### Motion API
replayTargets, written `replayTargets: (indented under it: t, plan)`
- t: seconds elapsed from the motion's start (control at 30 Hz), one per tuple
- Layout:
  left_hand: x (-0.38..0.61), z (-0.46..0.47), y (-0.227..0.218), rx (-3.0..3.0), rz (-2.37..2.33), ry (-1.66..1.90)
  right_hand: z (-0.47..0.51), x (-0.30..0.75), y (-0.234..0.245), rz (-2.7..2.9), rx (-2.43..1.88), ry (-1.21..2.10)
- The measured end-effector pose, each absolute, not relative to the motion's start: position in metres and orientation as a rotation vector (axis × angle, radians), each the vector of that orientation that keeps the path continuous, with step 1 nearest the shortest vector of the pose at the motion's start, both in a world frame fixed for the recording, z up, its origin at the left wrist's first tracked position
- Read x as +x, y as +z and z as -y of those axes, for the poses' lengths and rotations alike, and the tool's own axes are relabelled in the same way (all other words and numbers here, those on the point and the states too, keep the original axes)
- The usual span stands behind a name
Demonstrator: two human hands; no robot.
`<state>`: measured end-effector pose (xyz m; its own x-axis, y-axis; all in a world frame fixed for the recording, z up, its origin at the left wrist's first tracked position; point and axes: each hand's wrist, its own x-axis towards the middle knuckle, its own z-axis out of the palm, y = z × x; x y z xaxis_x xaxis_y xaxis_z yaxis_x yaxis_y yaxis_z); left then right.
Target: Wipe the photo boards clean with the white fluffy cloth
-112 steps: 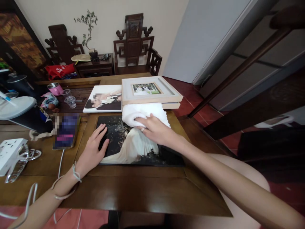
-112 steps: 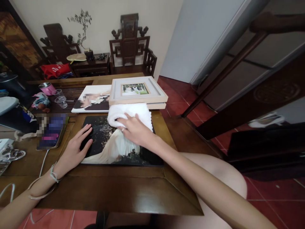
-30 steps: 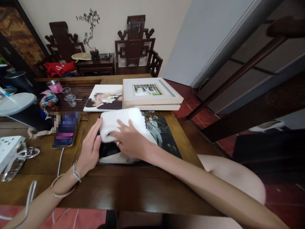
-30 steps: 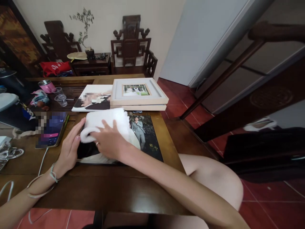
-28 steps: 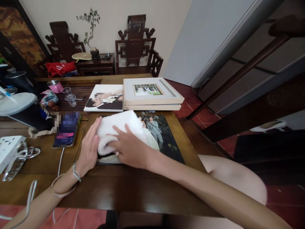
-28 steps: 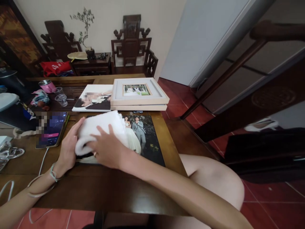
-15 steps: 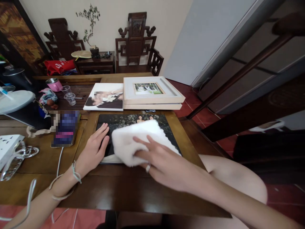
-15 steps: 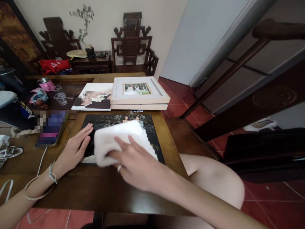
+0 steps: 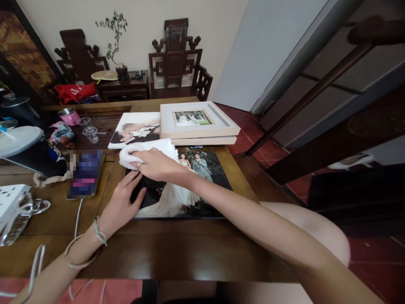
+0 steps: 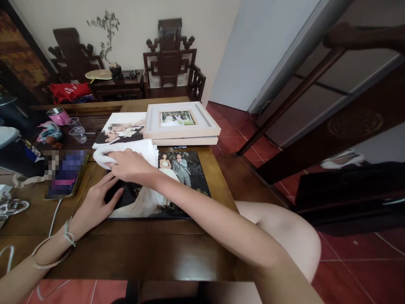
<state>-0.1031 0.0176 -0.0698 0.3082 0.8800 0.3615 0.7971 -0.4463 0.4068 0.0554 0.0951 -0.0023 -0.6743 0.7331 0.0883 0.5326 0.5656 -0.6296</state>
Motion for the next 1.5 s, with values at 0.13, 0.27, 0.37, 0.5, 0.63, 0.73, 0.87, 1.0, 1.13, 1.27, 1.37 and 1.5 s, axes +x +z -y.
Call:
replayTargets:
  t: [0.13, 0.27, 0.37, 0.5, 0.63, 0.73, 0.87, 1.0, 1.13, 1.27, 1.37, 1.5]
  plan:
    - [-0.105, -0.018, -0.071, 2.404, -1.538, 0.854, -0.086, 0.092, -0.005, 2.447, -1.052, 0.808]
    - [-0.107, -0.018, -0.071, 2.372, -1.467, 0.865, -0.081, 0.150, -0.012, 2.395, -1.198, 0.723]
    - [-0.106, -0.017, -0.073, 2.358, -1.472, 0.891, -0.078, 0.186, -0.021, 2.395, -1.288, 0.572]
    - [-0.104, -0.015, -0.074, 2.333, -1.530, 0.882, -0.044, 0.207, -0.031, 2.496, -1.245, 0.486]
    - [-0.102, -0.015, -0.072, 2.319, -1.556, 0.837, 0.015, 0.207, -0.032, 2.568, -1.251, 0.455]
    - [-0.102, -0.015, -0.070, 2.317, -1.568, 0.790, 0.038, 0.205, -0.026, 2.630, -1.118, 0.510]
    - [-0.102, -0.016, -0.068, 2.310, -1.579, 0.755, 0.011, 0.208, -0.022, 2.576, -1.163, 0.594]
    - [-0.103, -0.016, -0.069, 2.317, -1.569, 0.777, -0.042, 0.212, -0.025, 2.531, -1.155, 0.573]
    - [-0.103, -0.015, -0.071, 2.322, -1.554, 0.807, -0.081, 0.213, -0.025, 2.500, -1.151, 0.492]
    - [-0.103, -0.016, -0.072, 2.322, -1.548, 0.821, -0.084, 0.211, -0.026, 2.491, -1.181, 0.482]
    - [-0.104, -0.016, -0.072, 2.327, -1.556, 0.807, -0.052, 0.211, -0.030, 2.511, -1.207, 0.483]
    - [-0.103, -0.017, -0.071, 2.326, -1.578, 0.795, 0.022, 0.214, -0.037, 2.491, -1.324, 0.456]
